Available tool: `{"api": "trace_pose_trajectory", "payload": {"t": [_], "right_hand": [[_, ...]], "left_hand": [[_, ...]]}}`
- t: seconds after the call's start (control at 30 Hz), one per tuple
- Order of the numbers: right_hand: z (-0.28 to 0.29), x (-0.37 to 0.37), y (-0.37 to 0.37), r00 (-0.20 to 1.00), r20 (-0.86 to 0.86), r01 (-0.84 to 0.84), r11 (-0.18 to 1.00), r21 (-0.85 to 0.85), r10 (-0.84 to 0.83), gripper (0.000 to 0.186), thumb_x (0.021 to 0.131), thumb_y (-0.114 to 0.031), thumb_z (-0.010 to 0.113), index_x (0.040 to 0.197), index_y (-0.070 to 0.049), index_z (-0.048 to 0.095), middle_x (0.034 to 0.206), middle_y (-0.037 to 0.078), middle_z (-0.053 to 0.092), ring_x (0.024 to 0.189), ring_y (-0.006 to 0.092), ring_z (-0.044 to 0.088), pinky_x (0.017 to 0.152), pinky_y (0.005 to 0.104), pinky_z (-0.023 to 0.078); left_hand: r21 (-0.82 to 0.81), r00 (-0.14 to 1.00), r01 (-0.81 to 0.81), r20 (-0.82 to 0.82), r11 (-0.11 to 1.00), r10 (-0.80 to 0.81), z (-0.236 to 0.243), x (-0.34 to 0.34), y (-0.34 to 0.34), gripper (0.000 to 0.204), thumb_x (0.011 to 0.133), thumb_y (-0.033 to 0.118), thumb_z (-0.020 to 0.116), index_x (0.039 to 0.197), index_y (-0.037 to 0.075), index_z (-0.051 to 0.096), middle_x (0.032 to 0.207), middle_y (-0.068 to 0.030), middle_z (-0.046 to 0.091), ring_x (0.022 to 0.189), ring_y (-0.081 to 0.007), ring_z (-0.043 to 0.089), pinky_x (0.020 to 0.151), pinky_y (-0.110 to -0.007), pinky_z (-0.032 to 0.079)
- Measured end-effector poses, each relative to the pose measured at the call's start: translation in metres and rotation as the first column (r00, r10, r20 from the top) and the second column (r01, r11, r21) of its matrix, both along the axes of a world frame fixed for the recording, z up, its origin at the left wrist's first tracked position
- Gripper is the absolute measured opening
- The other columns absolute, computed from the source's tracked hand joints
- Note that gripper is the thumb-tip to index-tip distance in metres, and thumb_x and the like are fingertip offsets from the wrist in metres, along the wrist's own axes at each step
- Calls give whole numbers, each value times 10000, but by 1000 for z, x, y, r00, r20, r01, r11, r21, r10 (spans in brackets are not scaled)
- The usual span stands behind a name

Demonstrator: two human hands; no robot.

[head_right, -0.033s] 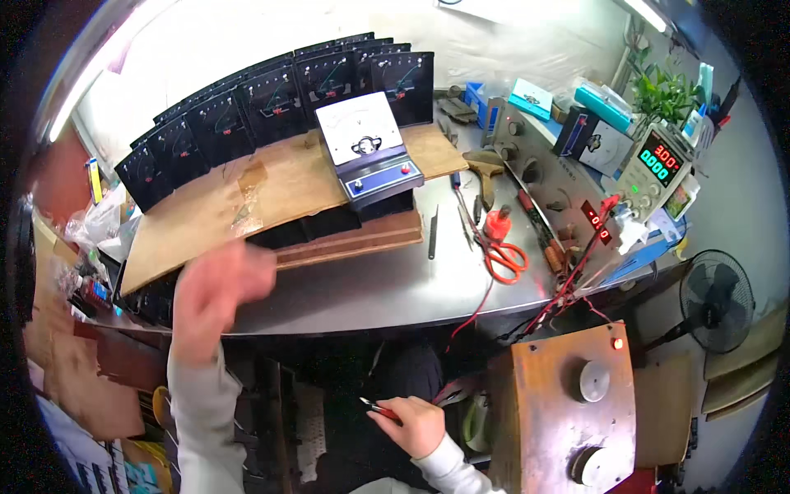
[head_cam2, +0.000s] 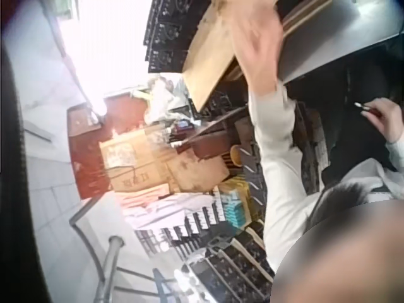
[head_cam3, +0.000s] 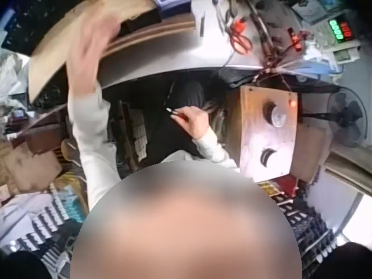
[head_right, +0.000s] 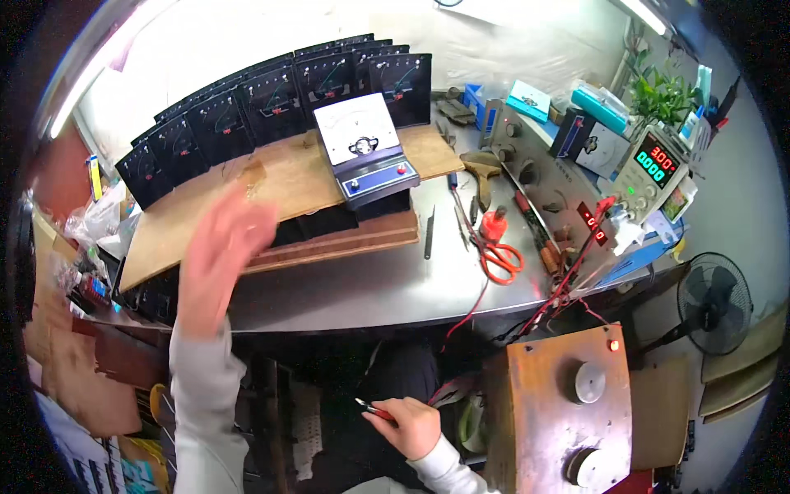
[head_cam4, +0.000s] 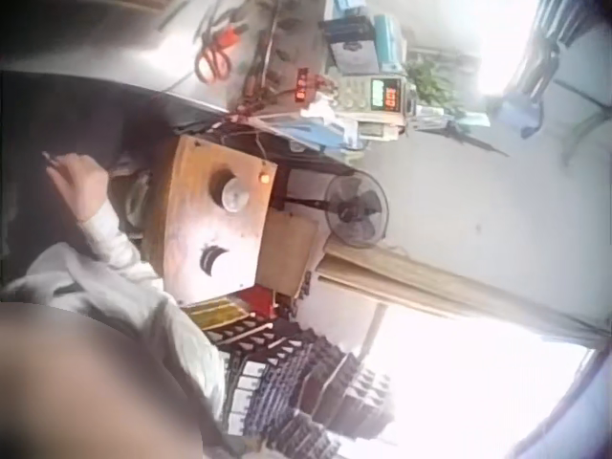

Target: Testing and calibrating analog voltmeters using a testing jig and probes.

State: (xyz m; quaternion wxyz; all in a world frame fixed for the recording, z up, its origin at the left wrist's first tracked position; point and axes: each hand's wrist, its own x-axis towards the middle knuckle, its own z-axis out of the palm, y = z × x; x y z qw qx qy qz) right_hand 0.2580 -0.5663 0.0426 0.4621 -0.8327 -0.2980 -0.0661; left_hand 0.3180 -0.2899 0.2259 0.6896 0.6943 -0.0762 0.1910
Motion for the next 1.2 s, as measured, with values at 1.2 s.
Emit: {"api": "trace_pose_trajectory", "payload": {"t": [1.2], "right_hand": [[47, 21, 14, 904, -414, 244, 924, 295, -107, 352, 760, 47, 837, 1015, -22, 604, 867, 35, 624, 767, 88, 611, 662, 221, 494]], "left_hand": [[363, 996, 64, -86, 930, -35, -139, 12, -45, 1109, 739, -64, 810, 1603, 119, 139, 1465, -145, 445, 1345, -240, 472, 1125, -400, 398]]}}
